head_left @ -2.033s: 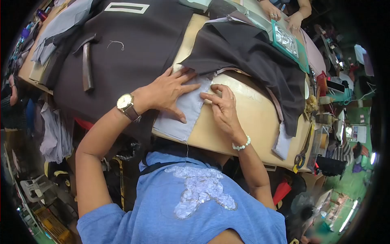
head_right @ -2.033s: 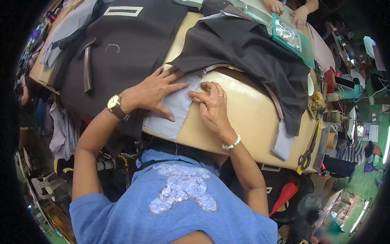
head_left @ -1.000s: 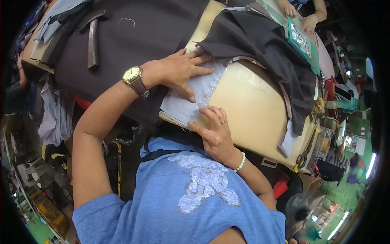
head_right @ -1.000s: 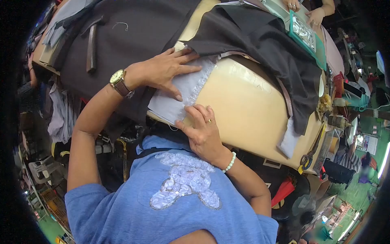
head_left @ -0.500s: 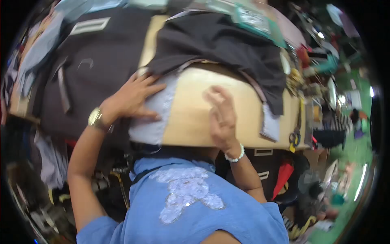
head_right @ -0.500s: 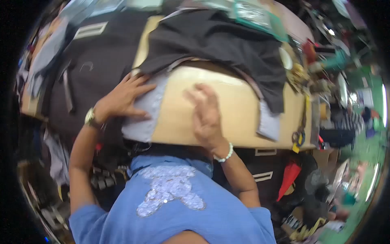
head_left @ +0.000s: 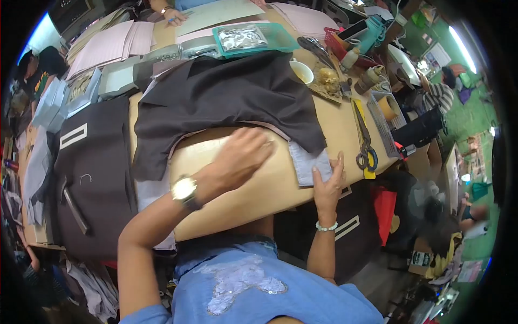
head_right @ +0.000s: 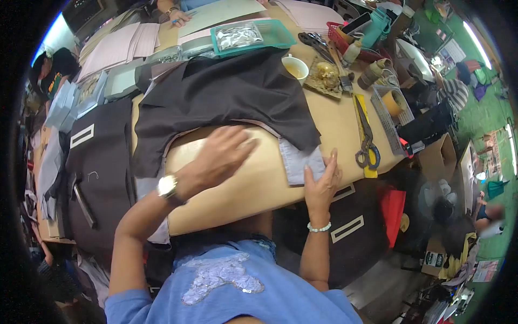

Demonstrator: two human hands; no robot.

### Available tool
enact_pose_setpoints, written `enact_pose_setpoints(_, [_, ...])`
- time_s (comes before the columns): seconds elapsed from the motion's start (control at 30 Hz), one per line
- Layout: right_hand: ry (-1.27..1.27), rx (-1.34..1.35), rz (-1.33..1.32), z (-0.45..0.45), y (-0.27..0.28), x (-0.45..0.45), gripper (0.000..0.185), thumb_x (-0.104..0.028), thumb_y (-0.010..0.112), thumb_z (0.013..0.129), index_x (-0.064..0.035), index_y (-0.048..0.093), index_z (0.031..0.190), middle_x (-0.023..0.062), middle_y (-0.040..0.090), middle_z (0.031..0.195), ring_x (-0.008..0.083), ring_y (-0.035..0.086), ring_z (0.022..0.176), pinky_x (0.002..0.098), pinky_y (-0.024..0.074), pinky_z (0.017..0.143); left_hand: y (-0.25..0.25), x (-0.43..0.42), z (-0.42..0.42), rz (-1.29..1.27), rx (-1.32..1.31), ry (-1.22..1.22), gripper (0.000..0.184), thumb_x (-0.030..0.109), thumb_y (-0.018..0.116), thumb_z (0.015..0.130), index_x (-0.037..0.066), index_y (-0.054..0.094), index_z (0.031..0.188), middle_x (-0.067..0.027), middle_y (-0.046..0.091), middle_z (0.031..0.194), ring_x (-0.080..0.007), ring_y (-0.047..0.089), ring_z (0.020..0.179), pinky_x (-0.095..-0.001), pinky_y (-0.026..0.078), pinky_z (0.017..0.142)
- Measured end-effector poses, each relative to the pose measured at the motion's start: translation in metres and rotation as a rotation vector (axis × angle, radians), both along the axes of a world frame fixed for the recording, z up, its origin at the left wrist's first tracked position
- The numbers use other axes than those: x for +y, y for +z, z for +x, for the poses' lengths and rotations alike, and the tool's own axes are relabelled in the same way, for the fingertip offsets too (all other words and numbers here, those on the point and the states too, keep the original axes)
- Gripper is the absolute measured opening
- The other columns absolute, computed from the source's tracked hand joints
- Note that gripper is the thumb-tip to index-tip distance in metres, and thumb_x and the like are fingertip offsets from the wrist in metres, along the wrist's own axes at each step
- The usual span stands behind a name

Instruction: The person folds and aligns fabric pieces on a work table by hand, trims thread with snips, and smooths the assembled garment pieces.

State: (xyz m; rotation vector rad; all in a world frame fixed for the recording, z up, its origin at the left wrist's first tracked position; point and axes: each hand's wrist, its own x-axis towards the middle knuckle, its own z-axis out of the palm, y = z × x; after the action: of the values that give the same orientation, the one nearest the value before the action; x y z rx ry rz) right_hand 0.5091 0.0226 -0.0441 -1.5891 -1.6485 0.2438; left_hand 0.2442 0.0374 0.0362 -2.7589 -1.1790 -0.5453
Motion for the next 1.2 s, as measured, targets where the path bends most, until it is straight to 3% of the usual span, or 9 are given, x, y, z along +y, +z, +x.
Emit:
enact_pose_setpoints(0.07, [0.036, 0.192, -0.03, -0.005, 0.001, 0.0, 0.071, -0.007, 0.066, 0.078, 0.0041, 0.03, 0.139, 0.0207, 0.057, 0.11, 0.0329, 0.052, 0.105, 0.0427, 0.0383, 0.093, -0.017, 0.032, 0.035, 0.062, 0.066, -0.062, 0.058, 0.01, 0.059, 0.078, 0.006, 0.042, 0.134, -0.0161, 0.045, 0.133, -0.0309, 0.043, 0.124, -0.0426, 0.034, 0.103])
enact_pose_setpoints(0.1, [0.033, 0.19, -0.007, -0.006, 0.004, 0.0, 0.065, -0.006, 0.066, 0.08, 0.0032, 0.036, 0.136, 0.014, 0.057, 0.092, 0.0238, 0.055, 0.089, 0.0361, 0.0436, 0.081, -0.036, 0.052, 0.046, 0.124, 0.041, -0.103, 0.059, 0.01, 0.059, 0.079, 0.01, 0.041, 0.136, -0.0147, 0.045, 0.135, -0.0299, 0.044, 0.122, -0.0427, 0.036, 0.1])
enact_pose_setpoints(0.3, [0.073, 0.368, -0.369, -0.006, 0.045, -0.002, 0.067, -0.008, 0.071, 0.078, 0.0014, 0.038, 0.136, 0.0056, 0.049, 0.075, 0.0096, 0.044, 0.063, 0.0271, 0.0407, 0.057, -0.061, 0.112, 0.03, -0.045, 0.118, 0.039, 0.06, 0.007, 0.06, 0.074, 0.012, 0.046, 0.132, -0.0105, 0.054, 0.121, -0.0254, 0.053, 0.11, -0.0395, 0.046, 0.085])
enact_pose_setpoints(0.53, [0.293, 0.412, -0.235, -0.044, 0.045, 0.013, 0.084, -0.018, 0.081, 0.069, 0.0006, 0.037, 0.138, 0.0131, 0.064, 0.091, 0.0184, 0.063, 0.074, 0.0319, 0.0514, 0.066, -0.055, 0.112, -0.012, -0.012, 0.071, 0.188, 0.058, 0.005, 0.06, 0.074, 0.007, 0.046, 0.13, -0.0107, 0.056, 0.1, -0.0267, 0.059, 0.095, -0.0367, 0.05, 0.076])
enact_pose_setpoints(0.83, [0.348, -0.03, 0.092, -0.065, 0.05, 0.029, 0.058, -0.005, 0.066, 0.078, 0.0007, 0.045, 0.133, 0.0126, 0.063, 0.1, 0.024, 0.058, 0.089, 0.0367, 0.0429, 0.091, -0.035, 0.133, -0.036, -0.03, -0.17, 0.342, 0.052, 0.014, 0.061, 0.075, 0.008, 0.048, 0.125, -0.0195, 0.064, 0.099, -0.0364, 0.063, 0.085, -0.0454, 0.051, 0.07])
enact_pose_setpoints(0.93, [0.339, 0.272, 0.125, -0.079, 0.069, 0.047, 0.054, -0.001, 0.062, 0.079, 0.0025, 0.046, 0.131, 0.0119, 0.063, 0.096, 0.0251, 0.056, 0.085, 0.039, 0.0437, 0.089, -0.018, 0.128, -0.034, -0.018, -0.287, 0.404, 0.051, 0.016, 0.063, 0.073, 0.009, 0.052, 0.122, -0.0173, 0.065, 0.096, -0.0359, 0.063, 0.083, -0.0452, 0.051, 0.07])
enact_pose_setpoints(0.97, [0.361, 0.184, 0.219, -0.082, 0.076, 0.055, 0.049, -0.001, 0.055, 0.088, 0.0021, 0.042, 0.134, 0.0032, 0.055, 0.081, 0.0097, 0.053, 0.081, 0.023, 0.0428, 0.077, -0.015, 0.128, -0.033, 0.014, -0.31, 0.415, 0.049, 0.017, 0.065, 0.072, 0.01, 0.054, 0.119, -0.016, 0.065, 0.094, -0.0353, 0.064, 0.079, -0.0445, 0.051, 0.068])
enact_pose_setpoints(1.1, [0.444, 0.576, 0.086, -0.101, 0.113, 0.072, 0.048, -0.001, 0.053, 0.091, 0.0012, 0.037, 0.137, 0.0014, 0.057, 0.083, 0.005, 0.05, 0.076, 0.0188, 0.0415, 0.07, -0.019, 0.14, -0.043, 0.094, -0.195, 0.441, 0.034, 0.02, 0.065, 0.075, 0.012, 0.054, 0.107, -0.0135, 0.065, 0.082, -0.0355, 0.064, 0.071, -0.0458, 0.052, 0.06])
enact_pose_setpoints(1.2, [0.465, 0.766, 0.19, -0.101, 0.122, 0.087, 0.048, -0.001, 0.053, 0.091, 0.0017, 0.037, 0.137, 0.0012, 0.058, 0.085, 0.0046, 0.051, 0.077, 0.0179, 0.0416, 0.07, 0.015, 0.148, -0.053, 0.341, -0.123, 0.518, 0.036, 0.019, 0.061, 0.082, 0.015, 0.056, 0.117, -0.0092, 0.062, 0.095, -0.0285, 0.065, 0.07, -0.0405, 0.053, 0.056])
